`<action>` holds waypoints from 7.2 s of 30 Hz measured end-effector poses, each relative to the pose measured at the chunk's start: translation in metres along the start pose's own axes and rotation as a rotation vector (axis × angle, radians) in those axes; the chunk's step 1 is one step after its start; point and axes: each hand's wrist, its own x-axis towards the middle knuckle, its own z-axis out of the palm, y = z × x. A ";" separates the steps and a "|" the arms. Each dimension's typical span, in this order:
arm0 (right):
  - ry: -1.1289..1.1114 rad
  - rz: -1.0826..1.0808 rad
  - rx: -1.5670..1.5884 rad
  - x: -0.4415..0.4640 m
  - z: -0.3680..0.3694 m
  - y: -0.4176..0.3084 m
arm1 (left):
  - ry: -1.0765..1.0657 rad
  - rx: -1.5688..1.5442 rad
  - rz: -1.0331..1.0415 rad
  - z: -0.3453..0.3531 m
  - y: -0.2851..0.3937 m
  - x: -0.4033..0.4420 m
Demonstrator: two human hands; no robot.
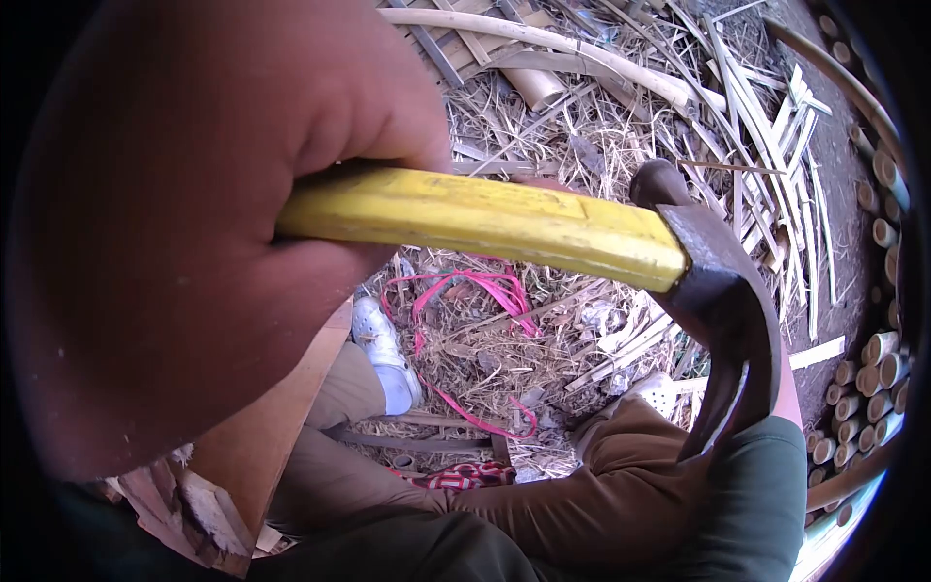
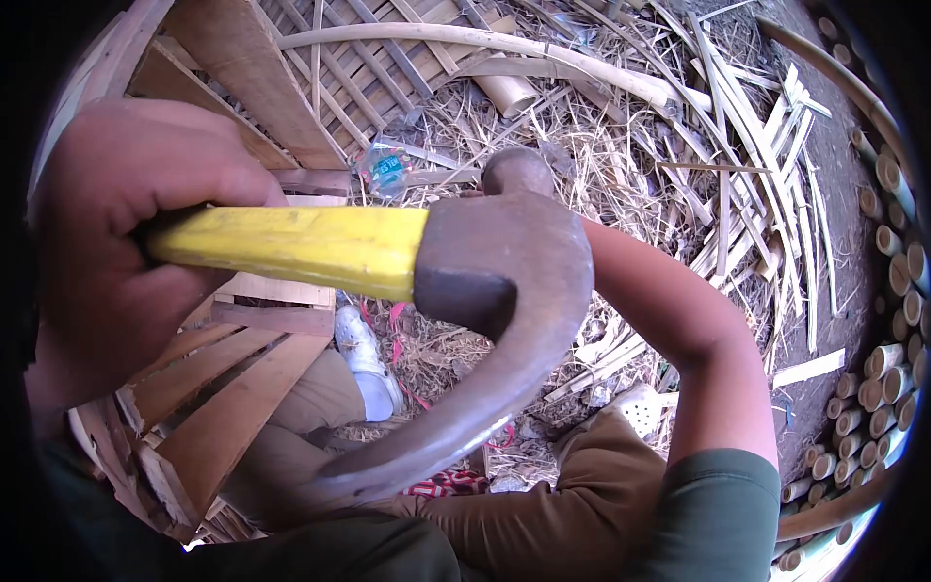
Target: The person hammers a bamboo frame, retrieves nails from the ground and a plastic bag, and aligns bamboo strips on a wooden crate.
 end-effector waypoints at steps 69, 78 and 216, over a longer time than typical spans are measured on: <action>0.088 0.235 1.280 -0.039 -0.151 -0.012 | -0.148 0.016 -0.049 -0.011 0.004 0.001; 0.386 0.153 0.425 -0.066 -0.192 -0.002 | -0.209 -0.047 -0.163 -0.012 0.013 0.006; 0.323 0.135 -0.217 -0.296 -0.332 -0.264 | 0.023 0.041 -0.077 -0.008 0.003 0.019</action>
